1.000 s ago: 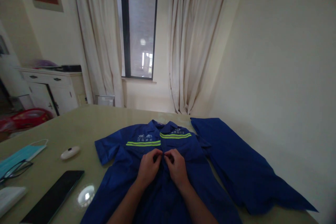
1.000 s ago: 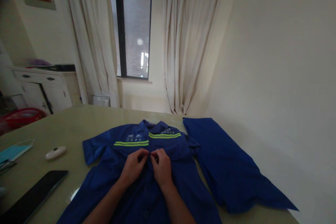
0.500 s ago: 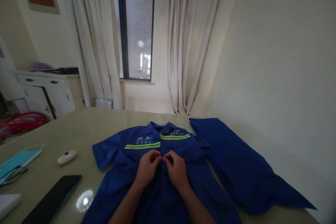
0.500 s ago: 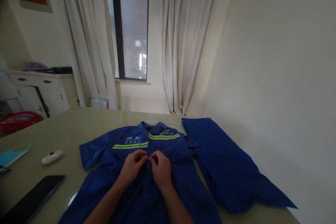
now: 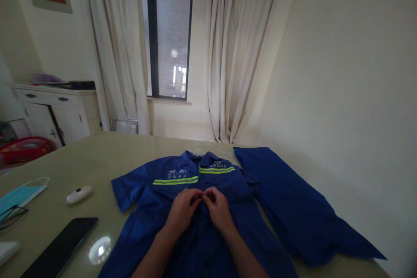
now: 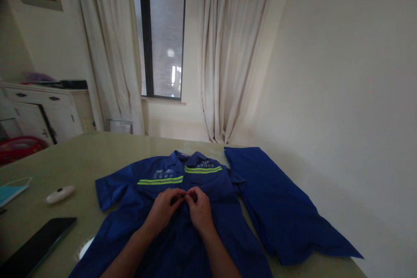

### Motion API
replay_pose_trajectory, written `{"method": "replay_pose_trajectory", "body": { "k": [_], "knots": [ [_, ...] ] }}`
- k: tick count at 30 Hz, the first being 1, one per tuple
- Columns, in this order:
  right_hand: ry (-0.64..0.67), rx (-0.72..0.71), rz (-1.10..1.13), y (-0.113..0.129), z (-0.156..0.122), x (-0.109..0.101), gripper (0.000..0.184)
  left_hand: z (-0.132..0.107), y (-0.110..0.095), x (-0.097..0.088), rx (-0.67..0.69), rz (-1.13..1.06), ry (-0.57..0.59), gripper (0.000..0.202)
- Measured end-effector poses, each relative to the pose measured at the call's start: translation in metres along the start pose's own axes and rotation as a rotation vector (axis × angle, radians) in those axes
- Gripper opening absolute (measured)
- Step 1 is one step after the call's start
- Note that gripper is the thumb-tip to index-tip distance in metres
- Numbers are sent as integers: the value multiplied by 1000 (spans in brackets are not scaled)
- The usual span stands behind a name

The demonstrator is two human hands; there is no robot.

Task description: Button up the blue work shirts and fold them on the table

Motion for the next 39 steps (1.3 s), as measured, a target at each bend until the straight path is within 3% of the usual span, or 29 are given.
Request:
{"method": "replay_pose_trajectory", "body": {
  "k": [7,11,20,26,29,32,35,37,38,39],
  "knots": [
    [25,44,137,-12,5,0,19,-4,-15,0,146,376,-27,21],
    [52,42,212,-12,7,0,28,-6,-14,1,188,471,-74,21],
    [116,-22,62,6,-1,-3,24,-3,-5,5,90,387,-73,20],
    [-41,53,66,-6,0,-2,32,-5,14,7,-95,398,-106,52],
    [-120,39,37,6,-4,-8,32,-12,16,8,-82,466,-80,50],
    [-58,-59,-90,35,-28,-18,30,-23,15,10,-53,566,-35,47],
    [279,-172,-296,50,-78,-17,27,-30,15,8,-109,614,18,53],
    [496,-319,-467,40,-122,-8,26,-29,15,6,-156,624,58,57],
    [511,-398,-580,30,-142,-4,28,-26,15,4,-176,623,83,58],
    [425,-397,-705,18,-160,0,28,-22,14,2,-196,615,116,60]
  ]
}}
Point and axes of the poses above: each hand's wrist, its own z-axis towards the middle knuckle, its own x-axis out of the palm, y = z × x, the point moved 2 cm from there along z, towards the middle knuckle, and after that the axes turned 6 degrees about y, right-handed, at the moved point
